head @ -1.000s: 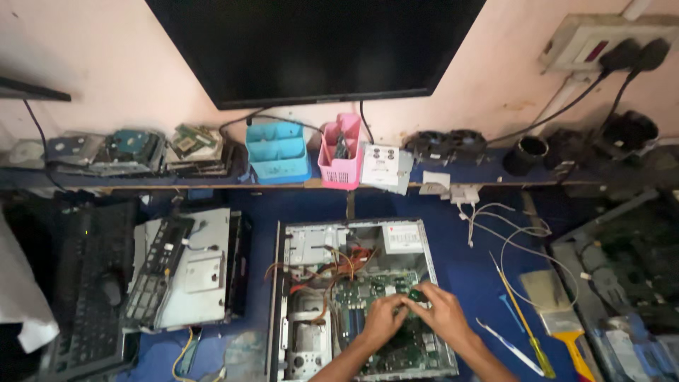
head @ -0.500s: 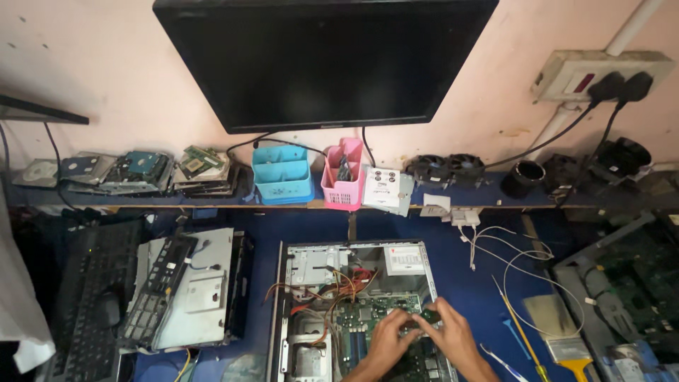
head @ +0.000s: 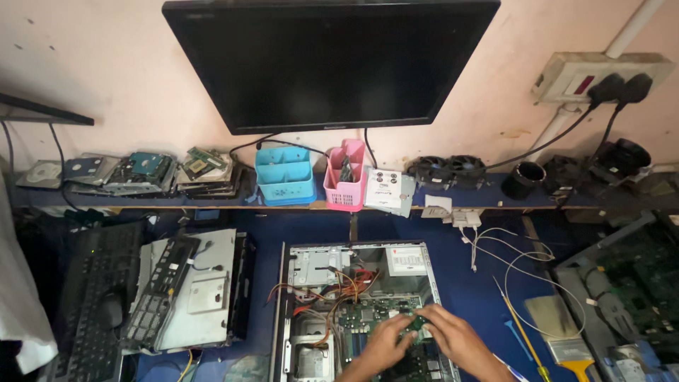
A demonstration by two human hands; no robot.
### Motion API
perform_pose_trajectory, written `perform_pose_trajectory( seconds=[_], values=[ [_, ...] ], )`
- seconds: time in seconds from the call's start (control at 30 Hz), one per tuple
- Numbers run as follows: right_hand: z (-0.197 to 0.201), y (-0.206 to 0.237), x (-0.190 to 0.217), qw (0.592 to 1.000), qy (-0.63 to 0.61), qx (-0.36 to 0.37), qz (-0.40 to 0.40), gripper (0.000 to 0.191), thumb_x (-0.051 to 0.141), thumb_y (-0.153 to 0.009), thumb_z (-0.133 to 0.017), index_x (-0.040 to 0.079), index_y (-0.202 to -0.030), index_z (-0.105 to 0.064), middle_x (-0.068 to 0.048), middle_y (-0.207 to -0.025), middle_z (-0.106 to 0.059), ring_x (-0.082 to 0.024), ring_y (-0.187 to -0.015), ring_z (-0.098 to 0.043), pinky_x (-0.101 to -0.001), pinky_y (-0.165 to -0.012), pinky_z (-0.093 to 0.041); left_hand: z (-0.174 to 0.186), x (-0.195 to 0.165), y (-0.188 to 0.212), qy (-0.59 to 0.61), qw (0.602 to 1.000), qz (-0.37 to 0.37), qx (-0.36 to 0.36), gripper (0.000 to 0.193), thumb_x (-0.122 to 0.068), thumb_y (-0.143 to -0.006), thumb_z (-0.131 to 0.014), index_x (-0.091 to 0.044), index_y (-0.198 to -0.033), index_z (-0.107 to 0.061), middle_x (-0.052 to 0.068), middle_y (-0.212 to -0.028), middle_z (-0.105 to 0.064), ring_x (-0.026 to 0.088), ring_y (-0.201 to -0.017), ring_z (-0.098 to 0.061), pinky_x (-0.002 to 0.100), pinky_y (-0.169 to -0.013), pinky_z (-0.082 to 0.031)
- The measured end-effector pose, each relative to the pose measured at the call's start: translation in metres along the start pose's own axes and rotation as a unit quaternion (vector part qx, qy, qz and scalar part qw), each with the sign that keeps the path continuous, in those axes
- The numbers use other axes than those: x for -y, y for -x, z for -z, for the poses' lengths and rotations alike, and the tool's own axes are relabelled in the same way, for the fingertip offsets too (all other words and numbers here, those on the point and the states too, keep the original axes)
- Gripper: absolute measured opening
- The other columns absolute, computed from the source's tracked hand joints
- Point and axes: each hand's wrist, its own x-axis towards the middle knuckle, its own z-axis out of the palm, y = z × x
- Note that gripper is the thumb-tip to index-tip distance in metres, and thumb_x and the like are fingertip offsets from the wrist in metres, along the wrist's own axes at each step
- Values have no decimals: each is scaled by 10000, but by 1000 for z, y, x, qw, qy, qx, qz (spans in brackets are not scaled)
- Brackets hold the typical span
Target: The person works on an open desktop computer case on a workbench, using a screwdriver to unscrew and adjust components on the motherboard. They handle cables, remove and reposition a cooling fan, and manipulate small parts inside the case.
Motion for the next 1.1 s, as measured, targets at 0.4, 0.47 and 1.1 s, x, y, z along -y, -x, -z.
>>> perform_pose_trajectory(
  seconds=[0.4,0.47,1.1],
  values=[
    [-7,8,17,996,-41,70,29,413,19,-874,-624,66,-1281,-665,-193,-1345,-647,-363,-1260,-621,-404,-1012,-498,-34,50,0,131,991,-4,41,273,-139,-895,-699,5,-1122,-747,200,-1038,-769,320,-944,-757,401,-861,-586],
    [-3,5,13,997,-57,46,21,412,16,-894,-617,33,-1305,-640,-197,-1300,-665,-361,-1208,-640,-405,-990,-503,-28,50,-5,106,991,25,82,253,-184,-953,-710,29,-1090,-709,211,-1015,-745,325,-921,-742,408,-840,-567],
    [7,-4,56,990,130,-12,53,249,169,-901,-615,36,-1110,-625,-233,-917,-735,-458,-790,-687,-511,-610,-560,7,4,0,23,998,-52,41,290,-210,-980,-688,-32,-1209,-690,211,-1113,-713,414,-1006,-683,481,-882,-540]
  ],
)
